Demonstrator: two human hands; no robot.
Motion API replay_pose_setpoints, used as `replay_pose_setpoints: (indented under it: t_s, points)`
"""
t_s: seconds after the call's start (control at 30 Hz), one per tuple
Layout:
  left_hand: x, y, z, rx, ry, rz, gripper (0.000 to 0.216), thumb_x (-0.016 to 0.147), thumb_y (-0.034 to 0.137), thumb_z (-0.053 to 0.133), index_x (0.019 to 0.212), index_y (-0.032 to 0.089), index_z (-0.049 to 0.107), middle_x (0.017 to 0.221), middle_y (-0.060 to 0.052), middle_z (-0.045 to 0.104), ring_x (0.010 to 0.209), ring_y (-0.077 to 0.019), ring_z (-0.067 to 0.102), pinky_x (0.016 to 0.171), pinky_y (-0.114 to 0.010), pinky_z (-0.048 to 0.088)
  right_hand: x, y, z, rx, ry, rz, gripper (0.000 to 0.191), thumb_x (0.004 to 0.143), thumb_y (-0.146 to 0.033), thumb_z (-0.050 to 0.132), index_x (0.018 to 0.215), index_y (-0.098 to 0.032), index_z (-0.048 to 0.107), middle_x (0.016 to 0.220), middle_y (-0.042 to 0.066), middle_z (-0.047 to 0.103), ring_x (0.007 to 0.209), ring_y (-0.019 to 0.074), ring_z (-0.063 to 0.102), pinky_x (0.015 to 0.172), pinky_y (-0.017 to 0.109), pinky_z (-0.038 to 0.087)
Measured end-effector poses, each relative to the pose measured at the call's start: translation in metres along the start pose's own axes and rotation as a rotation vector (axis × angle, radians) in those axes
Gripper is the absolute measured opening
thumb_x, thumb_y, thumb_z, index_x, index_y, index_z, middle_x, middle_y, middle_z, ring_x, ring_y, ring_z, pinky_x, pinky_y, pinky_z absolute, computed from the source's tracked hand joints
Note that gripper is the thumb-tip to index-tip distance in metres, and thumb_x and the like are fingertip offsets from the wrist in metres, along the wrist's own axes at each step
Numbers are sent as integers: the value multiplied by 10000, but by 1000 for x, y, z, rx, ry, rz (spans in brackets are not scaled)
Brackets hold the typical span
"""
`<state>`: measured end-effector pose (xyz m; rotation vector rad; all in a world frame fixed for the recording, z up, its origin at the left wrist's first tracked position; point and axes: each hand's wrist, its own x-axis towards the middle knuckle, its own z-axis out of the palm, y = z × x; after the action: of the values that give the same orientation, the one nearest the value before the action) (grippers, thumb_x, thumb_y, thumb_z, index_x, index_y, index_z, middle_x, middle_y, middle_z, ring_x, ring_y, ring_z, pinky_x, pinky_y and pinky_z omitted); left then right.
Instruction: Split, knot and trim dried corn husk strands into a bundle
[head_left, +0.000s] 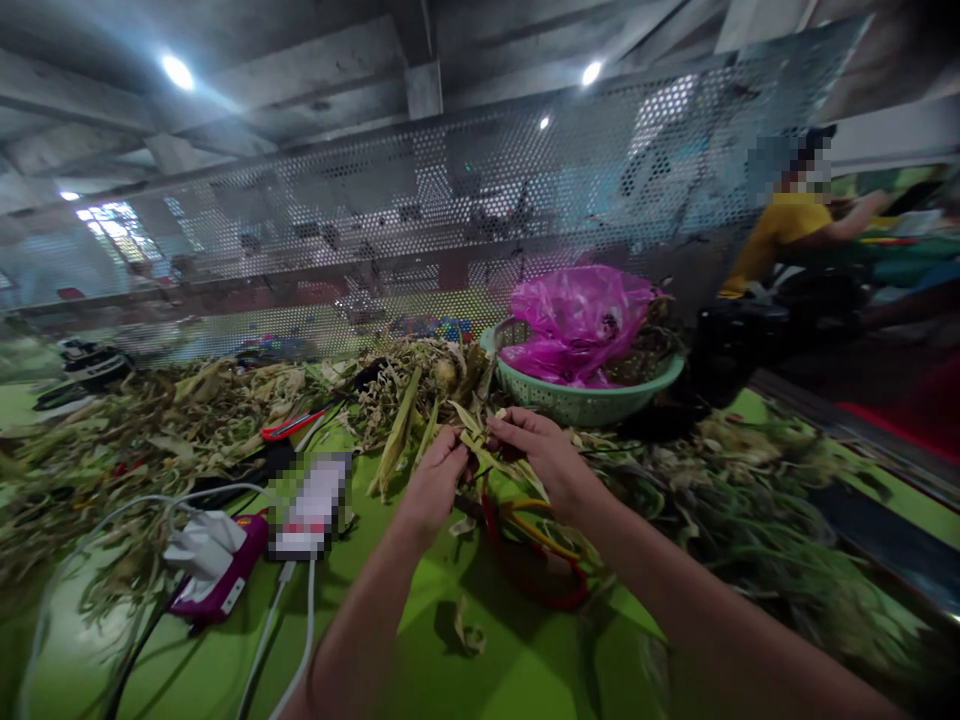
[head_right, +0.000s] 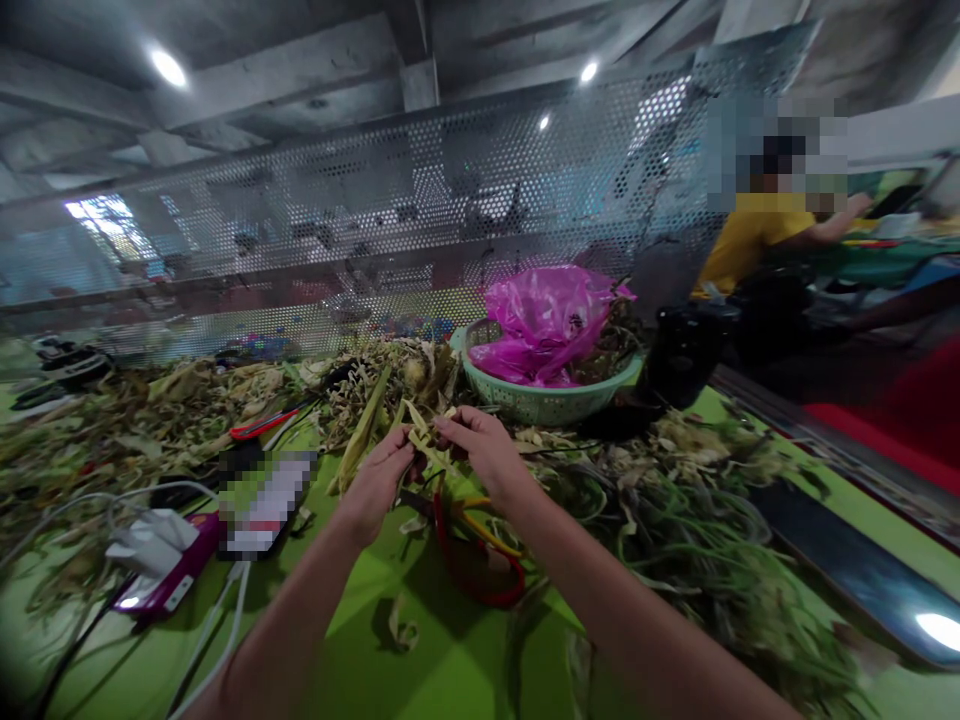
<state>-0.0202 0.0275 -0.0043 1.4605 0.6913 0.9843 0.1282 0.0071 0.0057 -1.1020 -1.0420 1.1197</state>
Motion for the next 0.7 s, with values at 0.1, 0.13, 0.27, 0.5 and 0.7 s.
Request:
replay_pose_setpoints:
  t_s: [0.1,0.13,0.27,0.5,0.7]
  points:
    - [1,-1,1,1,-34,-14,248,840,326,488,1017,203,612,769,4,548,645,-114,429,603,-208,365,0,-1,-1,14,27,-14,339,640,-488,704,659,-192,541,578,-24,559,518,118,470,514,256,372]
    - [1,0,1,-17,-40,-26,243,832,318,499,1014,200,609,800,-1,560,674,-114,450,630,-204,382,0,-1,-1,8,55,-34,328,638,-477,705,657,-196,537,578,-24,560,526,124,477,529,263,381]
    - [1,5,3,-90,-20,-75,216,797,297,544,975,190,600,942,-23,580,839,-122,506,758,-199,421,3,-2,-4,-39,190,-138,292,665,-425,689,624,-195,516,581,-23,542,538,118,449,542,259,357]
    - [2,5,-5,-59,64,-10,168,826,331,494,839,172,547,642,28,478,568,-84,400,548,-188,332,-2,-9,-1,-56,101,-88,323,728,-491,639,667,-187,548,636,-22,555,573,118,460,557,249,343]
    - [5,-1,-5,-57,99,-20,162,811,327,515,860,177,548,635,39,454,557,-82,386,504,-191,304,-10,-12,9,-179,-156,-60,337,753,-498,604,646,-181,572,625,-14,564,603,130,477,588,253,352]
